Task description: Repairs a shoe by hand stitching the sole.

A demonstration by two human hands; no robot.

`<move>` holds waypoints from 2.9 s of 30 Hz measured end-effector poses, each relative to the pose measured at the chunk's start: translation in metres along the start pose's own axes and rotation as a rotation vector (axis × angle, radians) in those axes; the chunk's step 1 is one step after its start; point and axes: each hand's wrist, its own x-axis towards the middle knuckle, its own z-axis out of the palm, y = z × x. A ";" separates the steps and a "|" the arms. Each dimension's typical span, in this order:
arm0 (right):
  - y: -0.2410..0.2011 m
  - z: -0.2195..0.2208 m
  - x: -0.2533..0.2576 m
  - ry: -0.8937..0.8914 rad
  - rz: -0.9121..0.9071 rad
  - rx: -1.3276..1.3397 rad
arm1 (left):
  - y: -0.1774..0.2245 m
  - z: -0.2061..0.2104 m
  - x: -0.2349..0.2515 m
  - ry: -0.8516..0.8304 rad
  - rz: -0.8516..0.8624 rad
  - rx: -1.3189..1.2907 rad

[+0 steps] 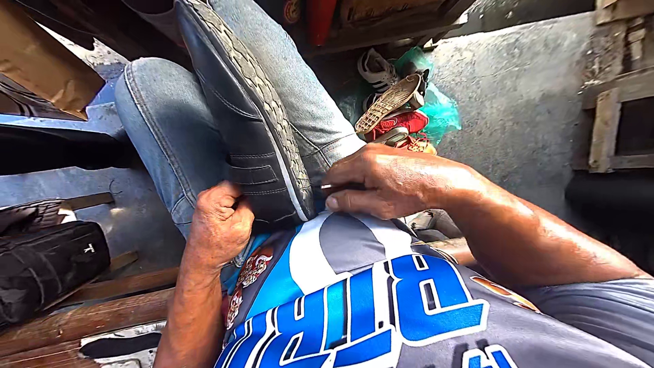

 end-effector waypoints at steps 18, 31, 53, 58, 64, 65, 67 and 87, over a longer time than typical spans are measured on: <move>-0.004 0.029 0.021 0.323 -0.056 0.070 | 0.003 -0.003 -0.005 0.001 0.045 0.138; 0.027 -0.056 -0.064 0.335 -0.093 0.947 | 0.011 -0.012 -0.014 0.014 -0.033 0.277; -0.022 0.027 0.062 0.214 0.208 -0.228 | -0.043 -0.082 -0.057 0.404 -0.106 -0.495; -0.023 0.018 0.067 0.174 0.182 -0.087 | -0.022 -0.058 -0.039 0.390 -0.023 -1.199; -0.015 0.026 0.086 0.141 0.143 0.154 | -0.058 -0.082 -0.037 0.571 -0.266 -1.118; -0.015 0.027 0.088 0.139 0.146 0.160 | -0.062 -0.085 -0.038 0.594 -0.279 -1.103; -0.016 0.027 0.092 0.121 0.159 0.151 | -0.070 -0.094 -0.038 0.612 -0.286 -1.091; -0.034 0.023 0.030 0.361 -0.011 0.226 | 0.013 0.015 -0.013 0.162 -0.230 -1.105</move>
